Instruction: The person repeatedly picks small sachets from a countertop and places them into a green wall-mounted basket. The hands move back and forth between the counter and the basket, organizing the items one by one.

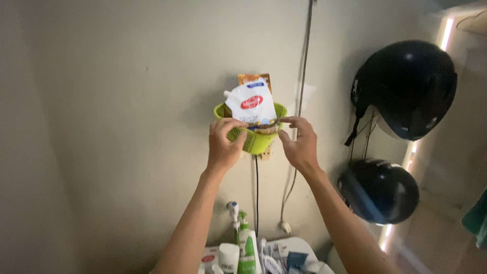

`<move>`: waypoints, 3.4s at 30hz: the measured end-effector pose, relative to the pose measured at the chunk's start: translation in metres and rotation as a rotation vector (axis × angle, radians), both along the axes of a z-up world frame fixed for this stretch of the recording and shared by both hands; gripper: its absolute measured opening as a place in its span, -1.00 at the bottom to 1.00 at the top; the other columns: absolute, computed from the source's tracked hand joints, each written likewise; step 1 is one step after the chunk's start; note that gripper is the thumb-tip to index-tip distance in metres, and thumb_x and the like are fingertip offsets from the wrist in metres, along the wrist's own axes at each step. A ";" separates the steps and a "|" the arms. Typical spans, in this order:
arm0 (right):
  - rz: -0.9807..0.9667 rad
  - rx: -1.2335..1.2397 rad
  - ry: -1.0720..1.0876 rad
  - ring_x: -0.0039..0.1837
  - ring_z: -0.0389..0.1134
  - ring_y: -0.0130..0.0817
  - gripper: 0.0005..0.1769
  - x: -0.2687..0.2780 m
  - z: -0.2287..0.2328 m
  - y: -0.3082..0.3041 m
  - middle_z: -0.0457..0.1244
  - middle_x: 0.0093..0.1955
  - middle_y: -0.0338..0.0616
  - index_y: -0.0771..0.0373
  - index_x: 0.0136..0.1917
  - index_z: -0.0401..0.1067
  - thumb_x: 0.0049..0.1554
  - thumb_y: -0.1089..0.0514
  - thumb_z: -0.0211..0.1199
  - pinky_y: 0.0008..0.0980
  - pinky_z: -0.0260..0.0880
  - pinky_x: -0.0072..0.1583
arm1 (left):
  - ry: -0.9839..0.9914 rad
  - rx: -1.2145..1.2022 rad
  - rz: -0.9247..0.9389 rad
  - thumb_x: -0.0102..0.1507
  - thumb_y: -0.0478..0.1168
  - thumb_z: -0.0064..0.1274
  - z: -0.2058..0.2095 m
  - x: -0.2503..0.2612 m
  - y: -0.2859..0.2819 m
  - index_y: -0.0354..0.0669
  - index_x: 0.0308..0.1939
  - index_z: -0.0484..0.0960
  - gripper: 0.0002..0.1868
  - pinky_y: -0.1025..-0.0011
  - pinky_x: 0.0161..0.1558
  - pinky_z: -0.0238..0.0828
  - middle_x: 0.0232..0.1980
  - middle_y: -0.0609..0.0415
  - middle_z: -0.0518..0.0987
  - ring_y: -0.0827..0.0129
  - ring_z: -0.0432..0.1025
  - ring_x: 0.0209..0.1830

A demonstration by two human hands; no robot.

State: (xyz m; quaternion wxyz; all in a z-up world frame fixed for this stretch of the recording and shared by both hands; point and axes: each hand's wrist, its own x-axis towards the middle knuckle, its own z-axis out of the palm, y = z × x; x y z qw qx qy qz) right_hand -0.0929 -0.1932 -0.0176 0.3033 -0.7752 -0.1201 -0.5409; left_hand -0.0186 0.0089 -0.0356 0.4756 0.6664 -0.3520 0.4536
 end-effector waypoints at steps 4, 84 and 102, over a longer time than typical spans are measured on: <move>0.044 0.097 0.013 0.22 0.36 -0.24 -0.62 -0.018 -0.042 -0.003 0.35 0.23 -0.10 0.20 0.19 0.50 0.08 0.16 0.32 -0.16 0.38 0.15 | 0.147 -0.155 -0.136 0.18 -0.20 0.16 -0.034 -0.022 0.009 -0.08 -0.11 0.72 -0.79 0.35 0.10 0.33 0.01 0.14 0.62 0.30 0.40 0.10; 0.236 0.502 1.337 -0.35 0.46 -0.39 -0.76 0.004 -0.581 0.097 0.46 -0.30 -0.06 0.32 -0.08 0.66 0.09 0.10 0.37 -0.43 0.45 -0.30 | 1.259 -0.391 -0.105 0.21 -0.24 0.11 -0.544 -0.089 0.062 -0.29 -0.10 0.71 -0.76 0.47 -0.11 0.50 -0.15 0.04 0.73 0.40 0.61 -0.17; 0.201 0.492 1.371 -0.43 0.39 -0.41 -0.73 0.009 -0.581 0.104 0.42 -0.39 -0.09 0.32 -0.24 0.66 0.05 0.04 0.41 -0.41 0.37 -0.38 | 1.241 -0.402 -0.145 0.22 -0.25 0.08 -0.546 -0.085 0.064 -0.27 -0.12 0.71 -0.78 0.44 -0.06 0.49 -0.14 -0.02 0.73 0.34 0.61 -0.11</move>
